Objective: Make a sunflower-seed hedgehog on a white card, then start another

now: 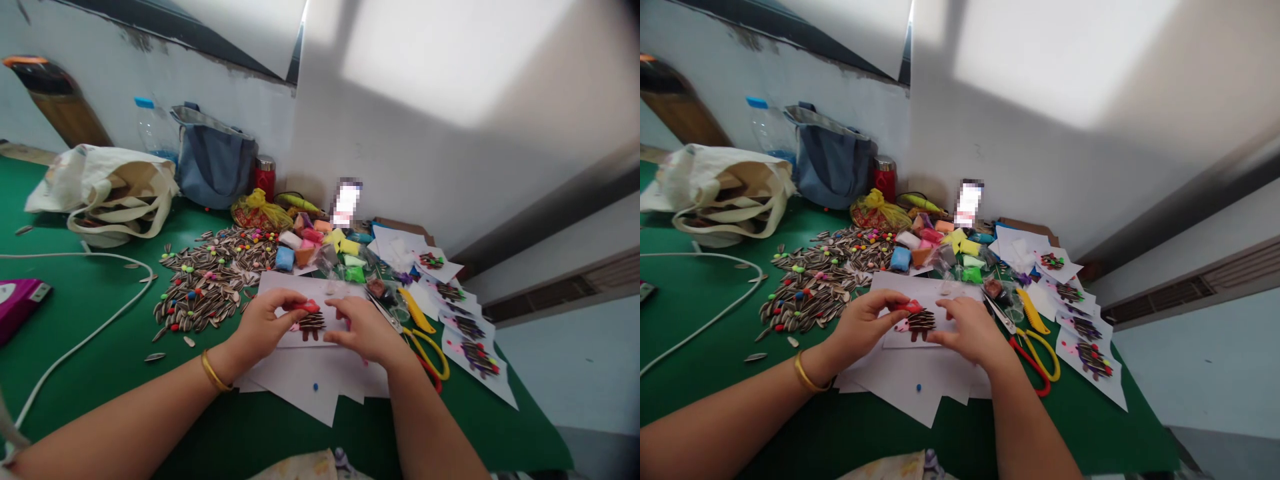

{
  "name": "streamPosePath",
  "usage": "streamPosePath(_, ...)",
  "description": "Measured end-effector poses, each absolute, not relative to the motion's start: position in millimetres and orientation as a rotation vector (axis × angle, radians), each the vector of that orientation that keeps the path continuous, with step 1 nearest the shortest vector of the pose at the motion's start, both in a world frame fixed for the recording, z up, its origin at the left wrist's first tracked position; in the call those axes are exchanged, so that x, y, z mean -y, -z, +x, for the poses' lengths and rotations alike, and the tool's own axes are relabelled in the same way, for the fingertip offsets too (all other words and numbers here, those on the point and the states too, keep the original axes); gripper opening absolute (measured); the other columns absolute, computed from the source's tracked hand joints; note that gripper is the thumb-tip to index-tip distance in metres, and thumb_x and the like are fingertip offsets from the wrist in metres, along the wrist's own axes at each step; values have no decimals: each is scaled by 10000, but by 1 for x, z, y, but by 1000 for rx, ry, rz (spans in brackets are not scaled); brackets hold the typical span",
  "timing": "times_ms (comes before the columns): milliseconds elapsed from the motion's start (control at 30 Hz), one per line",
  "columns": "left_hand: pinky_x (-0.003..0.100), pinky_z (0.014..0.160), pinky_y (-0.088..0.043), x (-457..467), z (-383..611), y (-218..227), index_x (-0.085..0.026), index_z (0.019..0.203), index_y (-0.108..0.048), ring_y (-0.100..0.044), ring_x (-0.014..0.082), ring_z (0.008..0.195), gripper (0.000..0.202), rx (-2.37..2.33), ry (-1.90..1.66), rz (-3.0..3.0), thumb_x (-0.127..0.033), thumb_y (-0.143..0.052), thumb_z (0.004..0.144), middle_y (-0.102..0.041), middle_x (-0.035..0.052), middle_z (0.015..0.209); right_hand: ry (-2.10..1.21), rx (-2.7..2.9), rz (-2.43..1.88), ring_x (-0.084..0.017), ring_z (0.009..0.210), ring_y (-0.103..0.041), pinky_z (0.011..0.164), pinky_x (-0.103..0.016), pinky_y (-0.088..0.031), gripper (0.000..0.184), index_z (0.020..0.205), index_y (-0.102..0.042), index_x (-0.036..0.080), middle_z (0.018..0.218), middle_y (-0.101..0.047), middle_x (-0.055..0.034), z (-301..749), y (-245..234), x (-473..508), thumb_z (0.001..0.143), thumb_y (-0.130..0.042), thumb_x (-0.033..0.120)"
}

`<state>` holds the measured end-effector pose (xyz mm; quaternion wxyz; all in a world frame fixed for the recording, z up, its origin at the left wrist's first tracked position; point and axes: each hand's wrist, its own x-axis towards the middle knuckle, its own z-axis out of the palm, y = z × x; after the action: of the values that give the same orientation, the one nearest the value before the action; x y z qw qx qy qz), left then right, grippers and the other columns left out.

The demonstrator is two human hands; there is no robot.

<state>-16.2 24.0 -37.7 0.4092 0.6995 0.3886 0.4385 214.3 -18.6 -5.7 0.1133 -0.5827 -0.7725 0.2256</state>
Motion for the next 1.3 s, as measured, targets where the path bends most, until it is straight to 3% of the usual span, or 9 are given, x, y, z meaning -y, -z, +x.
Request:
streamPosePath(133,262,781,-518,-18,-17,37,-247,960,-734,-681,161,842,111,-852,-1038,1970,-251,-702,854,-751,11,919,-710,1996,-1343,-229,1048,-616,935,-351,-442,495,1288,-588,236,1156,-683,-71,191,11,25,855,-701,447)
streamPosePath(200,257,779,-508,-16,-17,39,-243,965,-721,-675,156,839,109,-832,-1036,2037,-226,-694,861,-747,7,913,-761,1957,-1318,-186,922,-637,852,-309,-456,211,1107,-668,241,985,-721,-25,179,13,27,928,-614,337)
streamPosePath(300,260,765,-491,-16,-18,42,-226,926,-703,-657,150,807,59,-846,-1058,2148,-219,-684,871,-731,3,863,-767,1905,-1347,-156,789,-618,763,-278,-443,95,927,-692,229,809,-710,12,169,15,28,923,-602,260)
streamPosePath(767,316,741,-453,-14,-17,39,-177,846,-647,-589,185,795,81,-777,-998,2446,-133,-580,858,-667,44,818,-810,1798,-1439,-123,684,-586,649,-227,-426,154,784,-687,206,738,-683,26,167,25,25,829,-554,144)
streamPosePath(933,278,656,-462,-14,-14,31,-184,777,-626,-580,152,698,81,-877,-938,1958,-194,-576,840,-638,11,741,-845,1757,-1424,-131,673,-593,643,-235,-438,160,763,-665,203,711,-676,20,172,28,24,840,-534,154)
streamPosePath(1033,279,694,-494,-20,-15,29,-184,852,-671,-617,156,747,159,-903,-981,1532,-332,-613,867,-677,15,804,-830,1674,-1420,-144,685,-622,655,-251,-469,180,829,-669,202,739,-694,1,180,27,21,911,-514,244)
streamPosePath(1133,294,807,-495,-25,-17,32,-186,886,-725,-632,179,883,220,-873,-1001,1349,-397,-693,833,-712,39,916,-635,1712,-1422,-189,907,-655,810,-306,-493,233,1022,-701,210,986,-729,-53,194,27,16,950,-520,336)
streamPosePath(1233,285,741,-500,-26,-15,36,-178,878,-723,-629,167,806,233,-825,-958,1154,-388,-757,783,-708,38,866,-453,1831,-1525,-223,1065,-616,944,-368,-450,266,1133,-683,214,1117,-708,-77,211,29,10,955,-519,323)
streamPosePath(1300,272,692,-498,-25,-13,38,-175,885,-703,-624,152,752,243,-793,-934,1056,-362,-788,755,-699,27,834,-373,1852,-1699,-227,971,-628,878,-365,-457,259,1138,-659,199,1030,-713,-74,219,31,6,911,-577,294)
